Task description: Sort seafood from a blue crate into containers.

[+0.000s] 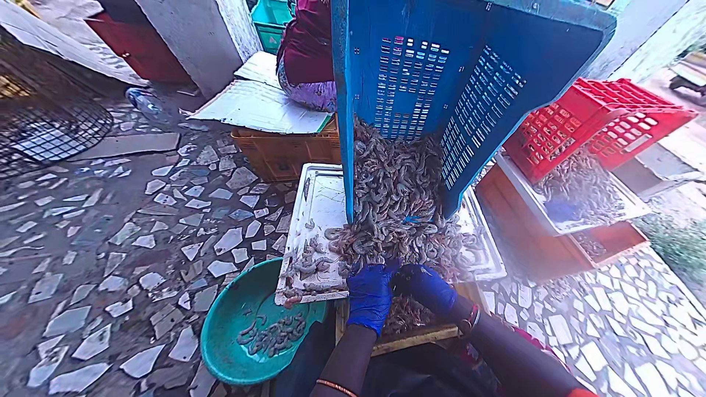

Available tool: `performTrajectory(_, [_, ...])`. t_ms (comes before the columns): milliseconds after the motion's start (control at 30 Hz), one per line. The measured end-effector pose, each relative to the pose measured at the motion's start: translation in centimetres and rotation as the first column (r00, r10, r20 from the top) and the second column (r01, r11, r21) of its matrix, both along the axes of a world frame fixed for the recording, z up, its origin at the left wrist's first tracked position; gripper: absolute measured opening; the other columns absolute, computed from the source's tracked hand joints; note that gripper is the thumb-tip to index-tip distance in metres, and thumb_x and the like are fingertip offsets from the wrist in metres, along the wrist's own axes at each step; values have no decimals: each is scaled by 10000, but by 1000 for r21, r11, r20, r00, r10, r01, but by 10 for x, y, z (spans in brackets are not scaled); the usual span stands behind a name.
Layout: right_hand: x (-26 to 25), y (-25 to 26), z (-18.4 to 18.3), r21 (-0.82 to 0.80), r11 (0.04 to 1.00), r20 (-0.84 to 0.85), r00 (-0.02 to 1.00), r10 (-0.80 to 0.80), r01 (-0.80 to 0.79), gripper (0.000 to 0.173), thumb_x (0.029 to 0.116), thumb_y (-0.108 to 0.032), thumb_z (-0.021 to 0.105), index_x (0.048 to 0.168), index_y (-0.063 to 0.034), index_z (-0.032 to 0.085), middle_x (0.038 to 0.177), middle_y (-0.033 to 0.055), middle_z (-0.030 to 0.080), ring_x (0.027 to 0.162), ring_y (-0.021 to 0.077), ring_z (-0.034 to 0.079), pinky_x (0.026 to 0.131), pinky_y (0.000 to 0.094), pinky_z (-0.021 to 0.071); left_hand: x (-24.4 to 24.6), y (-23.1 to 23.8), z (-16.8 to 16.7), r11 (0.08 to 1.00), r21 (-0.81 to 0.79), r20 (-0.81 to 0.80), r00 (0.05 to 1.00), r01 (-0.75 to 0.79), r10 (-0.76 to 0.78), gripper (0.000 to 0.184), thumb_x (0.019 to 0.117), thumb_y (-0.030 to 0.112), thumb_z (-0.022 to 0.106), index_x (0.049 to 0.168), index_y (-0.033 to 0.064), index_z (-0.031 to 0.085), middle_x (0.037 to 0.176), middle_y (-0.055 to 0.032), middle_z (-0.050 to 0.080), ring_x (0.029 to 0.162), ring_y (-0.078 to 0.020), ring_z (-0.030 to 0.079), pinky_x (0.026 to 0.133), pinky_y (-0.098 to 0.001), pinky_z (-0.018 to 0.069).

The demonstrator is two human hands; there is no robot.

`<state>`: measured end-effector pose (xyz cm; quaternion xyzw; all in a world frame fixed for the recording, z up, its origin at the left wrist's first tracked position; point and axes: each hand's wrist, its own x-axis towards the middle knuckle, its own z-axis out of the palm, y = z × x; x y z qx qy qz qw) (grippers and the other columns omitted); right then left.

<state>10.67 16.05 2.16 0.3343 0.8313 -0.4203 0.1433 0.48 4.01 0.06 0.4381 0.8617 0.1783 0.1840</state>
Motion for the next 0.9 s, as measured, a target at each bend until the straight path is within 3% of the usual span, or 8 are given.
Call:
performTrajectory(200, [9,5,13,85,996,101,995,17,-25,316,1027,-309,566,1238,-119,704,1174,127,716,1105,279,671,980,523,507,18,6,12,977,-187,-87,989,104,-122,530,890,116,684,1403,237,638,1359,-139,652,1329,-382,549,1160,-655,275])
performTrajectory(300, [20,4,10,276,952,4,990,139,-135,293,997,-284,603,1210,-129,730,1133,101,746,1096,257,691,1061,500,469,19,4,17,990,-124,145,986,-63,81,445,938,100,597,1378,149,645,1379,-140,641,1345,-343,544,1145,-576,353])
performTrajectory(400, [32,4,-3,399,904,-211,945,251,-152,234,956,-262,662,1079,-94,769,1034,77,773,1044,205,713,1194,454,342,10,-2,12,937,0,480,822,-350,307,397,995,21,485,1301,183,679,1280,-92,694,1231,-270,631,1070,-518,471])
performTrajectory(467, [35,8,-2,186,981,-257,961,100,-53,244,931,-195,694,1143,-88,753,1102,90,746,1093,206,673,1106,416,436,-2,-9,9,896,56,574,748,-441,332,389,1023,13,478,1295,193,691,1273,-72,697,1197,-240,647,1053,-499,489])
performTrajectory(567, [34,12,-3,-200,973,-271,948,-165,113,223,955,-134,654,1162,-71,710,1048,57,727,939,132,688,879,359,577,-13,-18,-2,942,170,503,848,-289,169,651,926,-48,525,1449,335,589,1419,27,629,1327,-197,570,1117,-518,433])
performTrajectory(700, [29,4,7,-379,919,-301,926,-229,104,256,1033,-155,521,1208,-11,639,1000,41,670,862,77,640,813,289,560,-1,-14,0,973,218,379,925,-72,-16,791,887,-28,577,1531,417,470,1469,16,597,1389,-263,512,1147,-612,337])
performTrajectory(800, [25,4,13,-196,979,-268,958,-101,49,268,1027,-181,534,1208,-37,668,1032,50,696,906,93,654,852,311,553,2,-14,5,957,270,377,926,-109,-1,690,883,-96,515,1428,313,623,1335,-80,677,1314,-307,568,1141,-568,361])
performTrajectory(900, [27,9,8,289,945,-257,938,231,-153,269,1004,-270,599,1112,-79,755,1042,95,758,1035,208,696,1092,425,434,2,-14,3,898,340,546,836,-280,54,506,897,-111,458,1220,162,735,1244,-53,708,1256,-193,602,1124,-425,432])
